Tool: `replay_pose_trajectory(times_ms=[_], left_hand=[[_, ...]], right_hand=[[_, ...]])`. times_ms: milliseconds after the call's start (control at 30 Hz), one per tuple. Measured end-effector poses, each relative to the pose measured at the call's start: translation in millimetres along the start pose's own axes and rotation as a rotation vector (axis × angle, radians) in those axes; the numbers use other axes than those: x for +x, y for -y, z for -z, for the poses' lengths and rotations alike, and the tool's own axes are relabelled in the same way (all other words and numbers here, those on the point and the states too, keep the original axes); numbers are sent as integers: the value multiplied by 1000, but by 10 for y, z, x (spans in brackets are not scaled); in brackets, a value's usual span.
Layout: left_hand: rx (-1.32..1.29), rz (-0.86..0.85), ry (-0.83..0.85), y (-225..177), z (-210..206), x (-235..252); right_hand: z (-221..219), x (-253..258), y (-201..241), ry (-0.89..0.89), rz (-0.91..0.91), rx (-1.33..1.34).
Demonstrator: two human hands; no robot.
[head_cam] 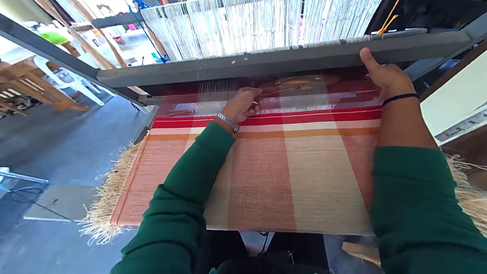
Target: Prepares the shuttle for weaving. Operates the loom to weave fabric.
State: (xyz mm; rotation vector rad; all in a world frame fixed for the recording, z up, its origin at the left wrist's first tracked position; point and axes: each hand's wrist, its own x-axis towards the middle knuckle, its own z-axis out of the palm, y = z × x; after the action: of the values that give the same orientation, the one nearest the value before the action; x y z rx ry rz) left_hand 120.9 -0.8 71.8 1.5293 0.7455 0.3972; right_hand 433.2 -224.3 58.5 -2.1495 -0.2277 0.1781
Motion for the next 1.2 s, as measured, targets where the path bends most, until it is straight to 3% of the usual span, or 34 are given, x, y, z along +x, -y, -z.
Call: replay_pose_trajectory(times_ms=[133, 300, 400, 500, 633, 733, 800, 900, 1067, 1200], left_hand=[[-51, 123, 88, -49, -245, 131], [74, 72, 123, -78, -540, 111], [135, 44, 79, -67, -622, 216], [151, 81, 24, -111, -656, 315], [-26, 84, 4, -106, -677, 397], [-268, 111, 212, -95, -464, 437], [-270, 136, 216, -86, -362, 347], [-72, -8, 123, -41, -326, -67], [343, -359, 134, 235, 5, -665], [466, -520, 27, 460, 263, -984]], right_hand=[[18, 60, -23, 15, 0, 21], [157, 148, -108, 199, 5, 324], [239, 223, -189, 271, -31, 517], [246, 248, -220, 268, -53, 541], [224, 272, -267, 254, -61, 561], [227, 270, -273, 266, -75, 620], [263, 284, -314, 317, -82, 660], [311, 329, -411, 334, -81, 572], [232, 416, -514, 220, -134, 444], [231, 440, -546, 226, -103, 416]])
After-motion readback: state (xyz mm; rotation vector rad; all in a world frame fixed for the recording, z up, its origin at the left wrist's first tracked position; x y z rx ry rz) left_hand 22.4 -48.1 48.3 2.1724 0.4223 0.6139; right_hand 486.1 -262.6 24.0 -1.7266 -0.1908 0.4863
